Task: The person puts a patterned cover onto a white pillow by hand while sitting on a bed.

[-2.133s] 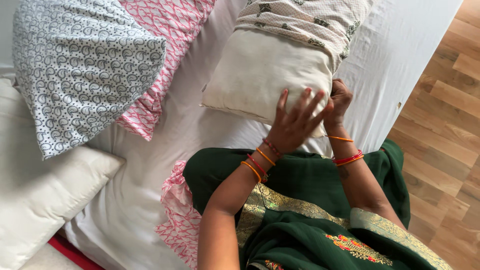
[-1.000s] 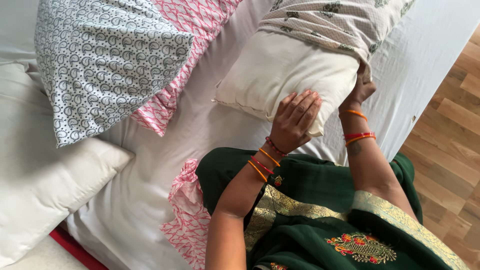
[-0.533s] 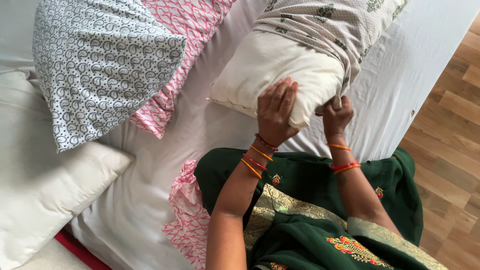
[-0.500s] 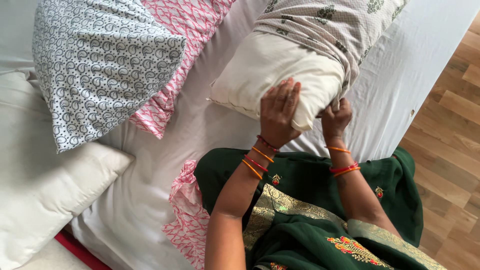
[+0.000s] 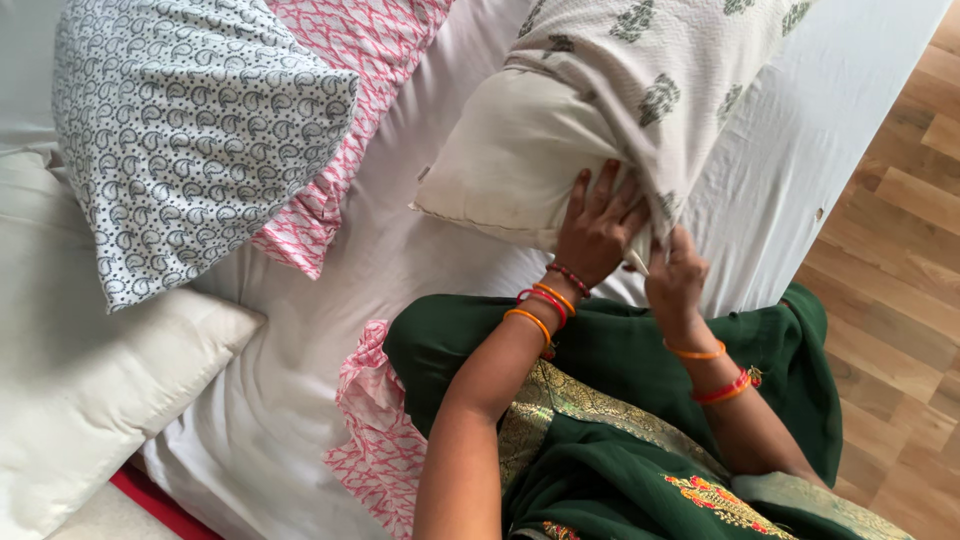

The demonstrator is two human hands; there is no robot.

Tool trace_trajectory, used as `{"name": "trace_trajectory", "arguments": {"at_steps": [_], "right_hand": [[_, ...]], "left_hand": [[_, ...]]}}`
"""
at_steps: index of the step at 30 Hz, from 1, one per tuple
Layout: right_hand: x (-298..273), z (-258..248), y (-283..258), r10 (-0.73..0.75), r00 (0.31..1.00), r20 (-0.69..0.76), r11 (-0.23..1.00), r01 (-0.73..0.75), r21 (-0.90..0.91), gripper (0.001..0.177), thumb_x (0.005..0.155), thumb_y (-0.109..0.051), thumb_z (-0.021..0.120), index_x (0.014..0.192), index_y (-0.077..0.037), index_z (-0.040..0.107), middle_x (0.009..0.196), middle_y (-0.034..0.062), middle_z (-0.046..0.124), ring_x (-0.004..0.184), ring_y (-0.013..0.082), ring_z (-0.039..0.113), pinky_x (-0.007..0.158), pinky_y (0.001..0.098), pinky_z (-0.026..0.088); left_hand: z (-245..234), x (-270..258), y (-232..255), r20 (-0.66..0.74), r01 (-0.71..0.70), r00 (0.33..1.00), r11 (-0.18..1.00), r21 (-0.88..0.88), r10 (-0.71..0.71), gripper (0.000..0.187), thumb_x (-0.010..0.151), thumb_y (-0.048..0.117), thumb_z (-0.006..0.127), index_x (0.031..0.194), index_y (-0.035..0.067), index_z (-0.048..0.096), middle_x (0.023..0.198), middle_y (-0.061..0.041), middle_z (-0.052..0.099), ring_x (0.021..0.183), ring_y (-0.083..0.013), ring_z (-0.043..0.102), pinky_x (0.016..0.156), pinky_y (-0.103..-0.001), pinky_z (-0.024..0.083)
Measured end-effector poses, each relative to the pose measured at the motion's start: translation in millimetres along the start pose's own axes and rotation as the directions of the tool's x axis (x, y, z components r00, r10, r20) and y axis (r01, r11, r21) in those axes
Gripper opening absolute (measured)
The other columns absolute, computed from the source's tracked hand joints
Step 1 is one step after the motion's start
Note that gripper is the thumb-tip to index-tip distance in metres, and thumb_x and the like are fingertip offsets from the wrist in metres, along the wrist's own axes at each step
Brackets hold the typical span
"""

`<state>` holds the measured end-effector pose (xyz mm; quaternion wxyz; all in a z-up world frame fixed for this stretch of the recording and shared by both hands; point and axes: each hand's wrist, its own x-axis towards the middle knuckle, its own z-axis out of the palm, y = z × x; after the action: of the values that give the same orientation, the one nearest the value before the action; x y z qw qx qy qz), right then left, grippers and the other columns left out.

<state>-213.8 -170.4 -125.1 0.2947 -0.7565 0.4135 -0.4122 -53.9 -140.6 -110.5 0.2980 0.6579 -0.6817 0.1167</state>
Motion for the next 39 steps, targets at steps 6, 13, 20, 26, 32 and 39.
{"name": "trace_trajectory", "arguments": {"at_steps": [6, 13, 20, 26, 32, 39], "right_hand": [[-17.6, 3.0, -47.3, 0.138, 0.975, 0.173, 0.96, -0.175, 0.218, 0.018, 0.102, -0.006, 0.062, 0.118, 0.002, 0.063, 0.087, 0.011, 0.072, 0.077, 0.011, 0.072, 0.064, 0.0298, 0.061], [-46.6, -9.6, -38.5, 0.229, 0.96, 0.163, 0.972, -0.236, 0.023, 0.013, 0.099, -0.006, 0.069, 0.108, 0.002, 0.064, 0.071, 0.0075, 0.07, 0.059, 0.0129, 0.066, 0.055, 0.0285, 0.051], [-44.1, -21.6, -66.8, 0.091, 0.95, 0.3, 0.986, -0.128, 0.106, 0.005, 0.095, -0.004, 0.069, 0.099, 0.0, 0.069, 0.078, 0.0102, 0.077, 0.069, 0.0133, 0.077, 0.06, 0.0246, 0.059], [-0.4, -3.3, -92.2, -0.302, 0.942, 0.144, 0.953, 0.303, 0.011, 0.041, 0.093, -0.003, 0.071, 0.133, 0.003, 0.059, 0.127, 0.022, 0.068, 0.119, 0.0349, 0.068, 0.101, 0.039, 0.055], [22.1, 30.0, -47.5, -0.257, 0.914, 0.313, 0.824, 0.377, -0.423, 0.063, 0.089, -0.02, 0.069, 0.141, 0.008, 0.049, 0.145, 0.0293, 0.053, 0.136, 0.0456, 0.054, 0.113, 0.0515, 0.042], [4.0, -18.2, 33.7, -0.152, 0.988, 0.035, 0.931, 0.155, -0.331, 0.014, 0.108, -0.016, 0.063, 0.111, -0.007, 0.072, 0.109, 0.0175, 0.078, 0.098, 0.0324, 0.077, 0.083, 0.0383, 0.061]], "left_hand": [[35.4, 10.9, -25.8, -0.007, -0.064, 0.998, 0.996, 0.055, 0.064, 0.049, 0.088, 0.03, 0.06, 0.126, 0.0, 0.07, 0.138, -0.022, 0.062, 0.139, -0.0437, 0.045, 0.122, -0.064, 0.026], [39.8, -8.4, 4.5, 0.064, 0.001, 0.998, 0.945, -0.329, 0.021, 0.042, 0.083, 0.017, 0.062, 0.122, 0.003, 0.069, 0.127, -0.021, 0.07, 0.129, -0.0366, 0.059, 0.12, -0.052, 0.037], [-46.8, -14.1, -68.0, 0.373, 0.424, 0.904, 0.342, -0.839, -0.208, 0.03, 0.088, 0.014, 0.069, 0.115, 0.001, 0.073, 0.096, -0.011, 0.078, 0.085, -0.0168, 0.074, 0.078, -0.034, 0.061], [-31.1, -43.9, -183.5, -0.519, 0.789, 0.409, 0.576, -0.212, -0.751, 0.061, 0.087, 0.04, 0.075, 0.127, -0.005, 0.064, 0.119, -0.024, 0.071, 0.097, -0.0342, 0.073, 0.082, -0.041, 0.059], [-6.2, -41.8, -186.5, -0.089, 0.94, 0.305, 0.314, -0.13, -0.948, 0.072, 0.087, 0.063, 0.076, 0.109, -0.005, 0.073, 0.089, -0.023, 0.074, 0.078, -0.0336, 0.068, 0.074, -0.044, 0.053], [-79.9, -17.7, -121.0, 0.469, 0.583, 0.646, -0.007, -0.813, -0.602, 0.036, 0.094, 0.033, 0.082, 0.096, -0.002, 0.074, 0.075, 0.002, 0.065, 0.062, -0.0039, 0.051, 0.054, -0.023, 0.041]]}}
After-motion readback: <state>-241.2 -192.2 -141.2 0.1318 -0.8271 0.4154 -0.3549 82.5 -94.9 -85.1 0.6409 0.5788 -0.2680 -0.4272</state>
